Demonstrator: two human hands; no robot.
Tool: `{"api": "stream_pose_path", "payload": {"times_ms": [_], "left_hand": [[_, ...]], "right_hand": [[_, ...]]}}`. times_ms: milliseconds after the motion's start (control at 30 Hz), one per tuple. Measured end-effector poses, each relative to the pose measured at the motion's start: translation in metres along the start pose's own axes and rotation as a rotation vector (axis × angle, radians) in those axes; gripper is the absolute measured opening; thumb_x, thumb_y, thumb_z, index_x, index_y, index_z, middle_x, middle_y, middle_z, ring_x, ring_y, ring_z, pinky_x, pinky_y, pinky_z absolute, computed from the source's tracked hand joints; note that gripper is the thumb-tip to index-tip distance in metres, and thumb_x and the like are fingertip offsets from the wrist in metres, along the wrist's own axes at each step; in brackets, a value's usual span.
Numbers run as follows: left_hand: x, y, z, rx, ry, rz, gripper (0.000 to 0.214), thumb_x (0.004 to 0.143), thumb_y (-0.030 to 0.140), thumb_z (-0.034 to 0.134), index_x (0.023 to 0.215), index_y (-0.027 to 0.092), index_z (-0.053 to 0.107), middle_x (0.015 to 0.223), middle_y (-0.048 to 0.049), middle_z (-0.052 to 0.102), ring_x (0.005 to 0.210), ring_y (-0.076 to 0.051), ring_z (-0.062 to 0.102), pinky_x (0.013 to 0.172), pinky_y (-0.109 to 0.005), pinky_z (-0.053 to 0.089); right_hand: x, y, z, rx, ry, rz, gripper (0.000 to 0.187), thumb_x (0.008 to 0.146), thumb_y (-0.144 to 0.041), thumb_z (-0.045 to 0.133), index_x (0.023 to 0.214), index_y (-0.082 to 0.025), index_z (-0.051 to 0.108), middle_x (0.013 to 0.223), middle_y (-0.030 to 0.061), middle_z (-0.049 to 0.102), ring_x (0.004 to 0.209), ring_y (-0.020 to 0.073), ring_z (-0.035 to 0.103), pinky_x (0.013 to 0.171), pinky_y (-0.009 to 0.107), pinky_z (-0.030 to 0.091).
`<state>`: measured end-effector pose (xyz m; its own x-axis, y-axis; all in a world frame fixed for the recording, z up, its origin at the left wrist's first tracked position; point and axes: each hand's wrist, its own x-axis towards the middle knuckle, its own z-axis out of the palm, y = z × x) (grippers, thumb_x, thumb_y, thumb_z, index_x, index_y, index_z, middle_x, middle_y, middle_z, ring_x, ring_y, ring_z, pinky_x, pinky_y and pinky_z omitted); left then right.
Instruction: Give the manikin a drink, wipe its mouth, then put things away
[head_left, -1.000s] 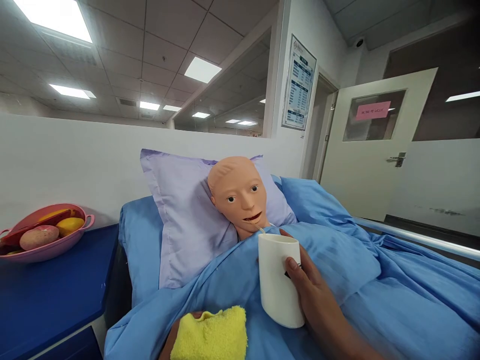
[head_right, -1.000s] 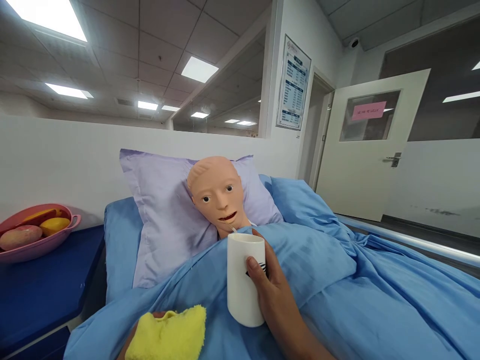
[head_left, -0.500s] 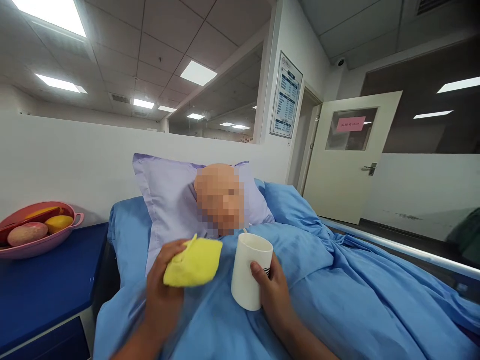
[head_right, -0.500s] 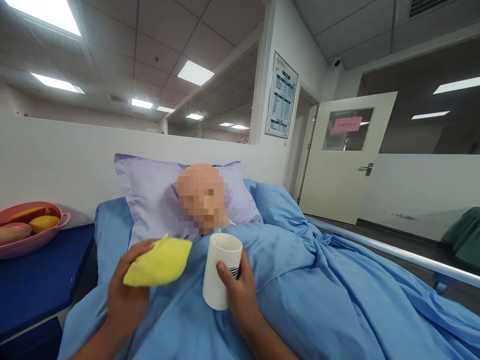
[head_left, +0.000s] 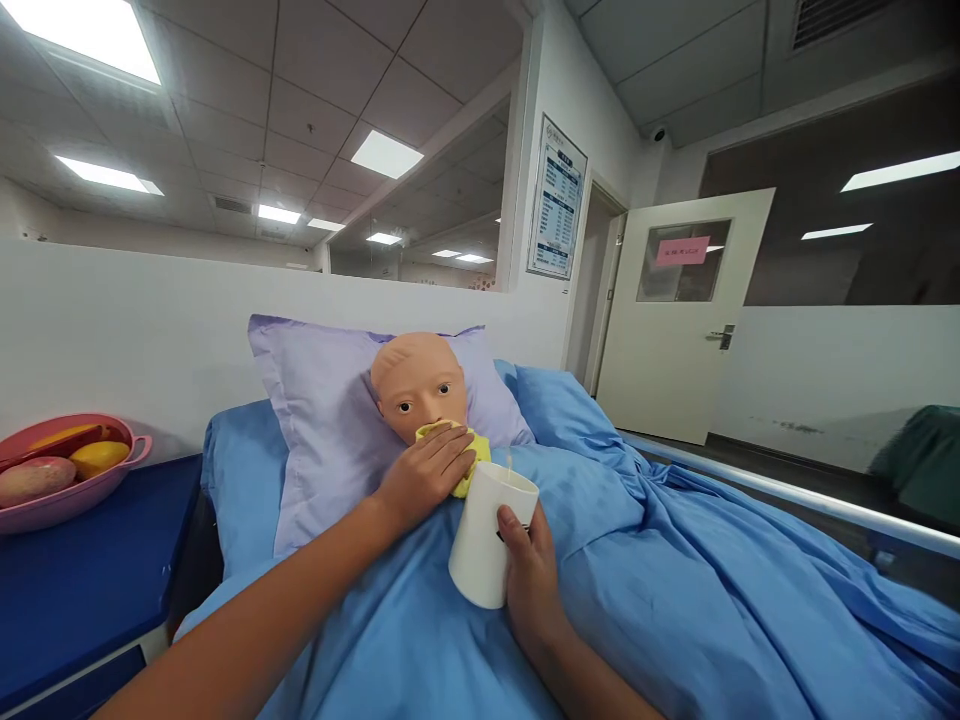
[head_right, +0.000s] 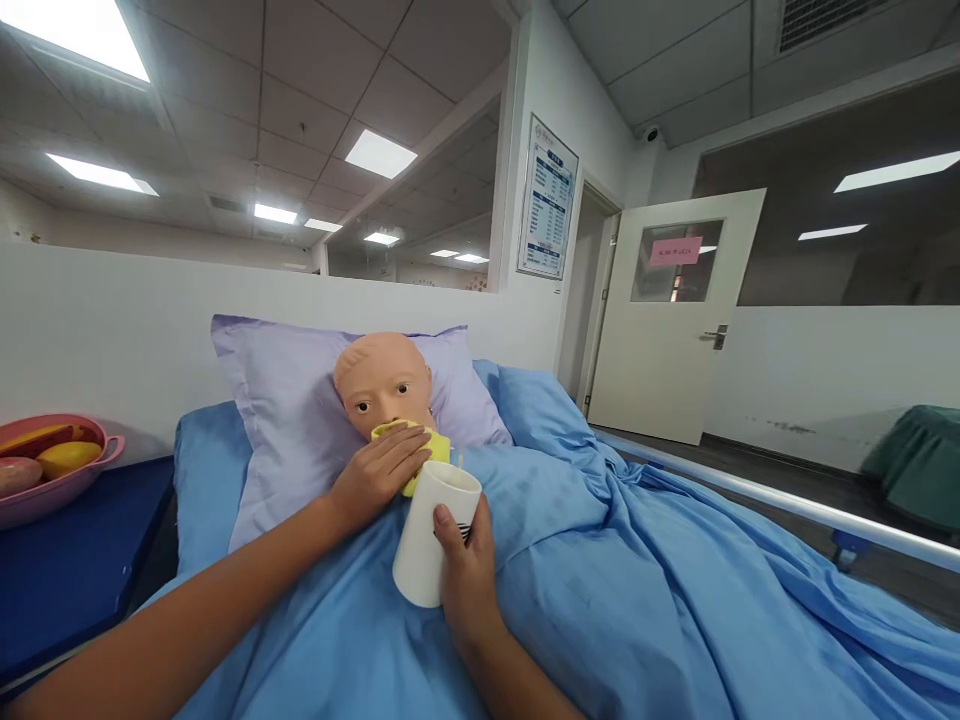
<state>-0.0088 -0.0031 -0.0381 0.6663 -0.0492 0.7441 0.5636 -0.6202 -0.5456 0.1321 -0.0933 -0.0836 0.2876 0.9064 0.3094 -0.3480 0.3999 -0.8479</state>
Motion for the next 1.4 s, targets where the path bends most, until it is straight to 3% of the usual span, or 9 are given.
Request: {"api": "stream_pose_path", "payload": {"times_ms": [200, 367, 533, 667, 900, 1100, 1200, 1300, 1400], "left_hand": [[-0.027, 0.016, -0.008, -0.162, 0.02, -0.163, 0.026, 0.092, 0.012, 0.049, 0.114, 0.013, 0.063, 0.114, -0.0087, 0.071, 0.113, -0.017, 0.065, 0.103, -0.038, 0.055], [-0.019, 0.019, -0.013, -0.422, 0.107, -0.359, 0.04, 0.09, 0.003, 0.039, 0.119, 0.019, 0.061, 0.121, -0.0074, 0.068, 0.119, -0.015, 0.061, 0.101, -0.038, 0.056], [0.011, 0.005, -0.01, -0.252, 0.141, -0.242, 0.039, 0.092, 0.007, 0.044, 0.127, 0.018, 0.056, 0.135, -0.0121, 0.059, 0.132, -0.02, 0.051, 0.106, -0.044, 0.052], [0.006, 0.004, 0.001, -0.115, 0.066, -0.123, 0.028, 0.091, 0.012, 0.051, 0.117, 0.014, 0.061, 0.123, -0.0097, 0.067, 0.122, -0.02, 0.059, 0.105, -0.042, 0.053], [-0.037, 0.03, 0.004, -0.313, 0.023, -0.342, 0.033, 0.091, 0.011, 0.05, 0.123, 0.016, 0.059, 0.12, -0.0063, 0.069, 0.115, -0.016, 0.063, 0.105, -0.04, 0.054], [-0.016, 0.024, -0.008, -0.356, 0.184, -0.474, 0.046, 0.084, -0.004, 0.039, 0.119, 0.019, 0.061, 0.118, -0.0059, 0.068, 0.115, -0.014, 0.062, 0.1, -0.034, 0.056], [0.002, 0.013, -0.013, -0.254, 0.226, -0.413, 0.048, 0.086, -0.003, 0.039, 0.124, 0.018, 0.058, 0.126, -0.0082, 0.065, 0.124, -0.016, 0.057, 0.106, -0.04, 0.053], [0.006, 0.006, -0.009, -0.123, 0.142, -0.249, 0.042, 0.091, 0.003, 0.042, 0.128, 0.016, 0.056, 0.125, -0.0085, 0.066, 0.126, -0.018, 0.056, 0.107, -0.042, 0.052], [-0.006, 0.009, -0.002, -0.048, 0.061, -0.135, 0.033, 0.092, 0.011, 0.049, 0.124, 0.015, 0.059, 0.123, -0.0077, 0.068, 0.124, -0.019, 0.059, 0.104, -0.041, 0.055]], "right_hand": [[0.003, 0.008, -0.002, 0.014, -0.015, 0.011, 0.048, 0.074, -0.054, 0.072, 0.109, -0.024, 0.06, 0.094, 0.0011, 0.066, 0.082, 0.0194, 0.058, 0.077, 0.034, 0.051], [0.003, 0.011, -0.004, -0.013, -0.01, 0.029, 0.052, 0.072, -0.056, 0.074, 0.11, -0.024, 0.059, 0.089, 0.001, 0.065, 0.078, 0.0198, 0.06, 0.072, 0.034, 0.052], [0.003, 0.01, -0.005, 0.005, -0.046, 0.075, 0.052, 0.074, -0.058, 0.071, 0.111, -0.025, 0.056, 0.087, 0.0007, 0.065, 0.071, 0.0182, 0.059, 0.062, 0.032, 0.052], [0.007, 0.013, -0.004, -0.013, -0.008, 0.033, 0.054, 0.07, -0.059, 0.072, 0.109, -0.023, 0.059, 0.085, 0.0011, 0.066, 0.072, 0.0184, 0.059, 0.062, 0.031, 0.051], [0.009, 0.024, -0.007, -0.025, -0.054, -0.02, 0.049, 0.074, -0.056, 0.071, 0.11, -0.024, 0.061, 0.088, 0.0007, 0.067, 0.077, 0.0178, 0.06, 0.068, 0.03, 0.052], [0.009, 0.024, -0.009, -0.021, -0.075, 0.029, 0.059, 0.072, -0.059, 0.072, 0.118, -0.024, 0.058, 0.096, 0.0039, 0.07, 0.084, 0.0221, 0.064, 0.075, 0.035, 0.054], [0.011, 0.026, -0.01, -0.022, -0.079, 0.037, 0.06, 0.073, -0.06, 0.07, 0.12, -0.025, 0.057, 0.096, 0.0032, 0.069, 0.082, 0.0212, 0.063, 0.073, 0.034, 0.054], [0.014, 0.028, -0.008, -0.023, -0.085, -0.002, 0.055, 0.076, -0.056, 0.07, 0.119, -0.025, 0.058, 0.099, 0.0029, 0.069, 0.084, 0.0203, 0.062, 0.076, 0.033, 0.053], [0.014, 0.027, -0.006, -0.009, -0.087, -0.061, 0.049, 0.076, -0.053, 0.071, 0.115, -0.024, 0.06, 0.098, 0.0028, 0.069, 0.087, 0.02, 0.061, 0.08, 0.032, 0.052]]}}
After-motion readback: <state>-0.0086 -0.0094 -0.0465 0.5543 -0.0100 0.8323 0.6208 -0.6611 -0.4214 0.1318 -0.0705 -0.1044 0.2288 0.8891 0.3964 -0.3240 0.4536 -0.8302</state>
